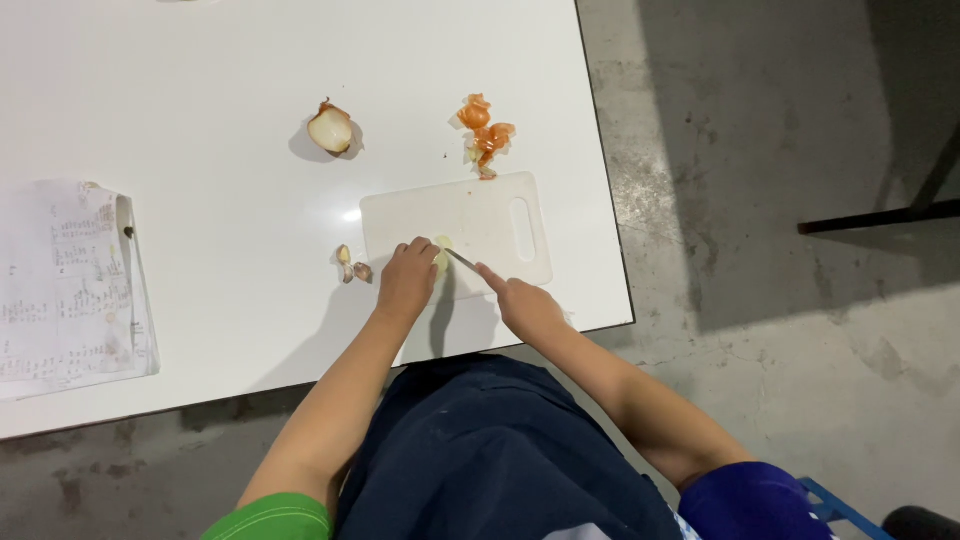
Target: Cutting an onion into slices on a small cutting board using a kitchen knife.
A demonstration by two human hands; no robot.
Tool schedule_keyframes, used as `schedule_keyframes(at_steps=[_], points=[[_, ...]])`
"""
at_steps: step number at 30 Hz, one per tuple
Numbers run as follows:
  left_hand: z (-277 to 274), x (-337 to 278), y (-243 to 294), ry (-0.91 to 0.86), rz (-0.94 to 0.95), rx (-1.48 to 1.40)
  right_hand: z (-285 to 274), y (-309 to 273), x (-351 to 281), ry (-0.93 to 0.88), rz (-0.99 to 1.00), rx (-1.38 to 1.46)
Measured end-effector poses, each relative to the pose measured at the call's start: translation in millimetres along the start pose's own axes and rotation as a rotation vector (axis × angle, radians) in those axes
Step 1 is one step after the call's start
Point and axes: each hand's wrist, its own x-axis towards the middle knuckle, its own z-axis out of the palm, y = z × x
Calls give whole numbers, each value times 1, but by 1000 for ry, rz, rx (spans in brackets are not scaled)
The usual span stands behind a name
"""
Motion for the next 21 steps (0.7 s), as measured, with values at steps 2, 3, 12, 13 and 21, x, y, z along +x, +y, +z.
schedule_keyframes(at_steps=[2, 3, 12, 13, 21], points=[[-3, 1, -1, 35, 29, -11, -5, -10, 6, -39, 70, -26], [-2, 1, -1, 33, 29, -14, -3, -11, 7, -41, 72, -27], [-3, 5, -3, 3, -4, -41, 4, -25, 26, 58, -26, -99], [-2, 5, -4, 9, 0, -38, 4, -27, 27, 47, -22, -90], [-1, 4, -5, -8, -2, -34, 28, -27, 48, 64, -34, -99]])
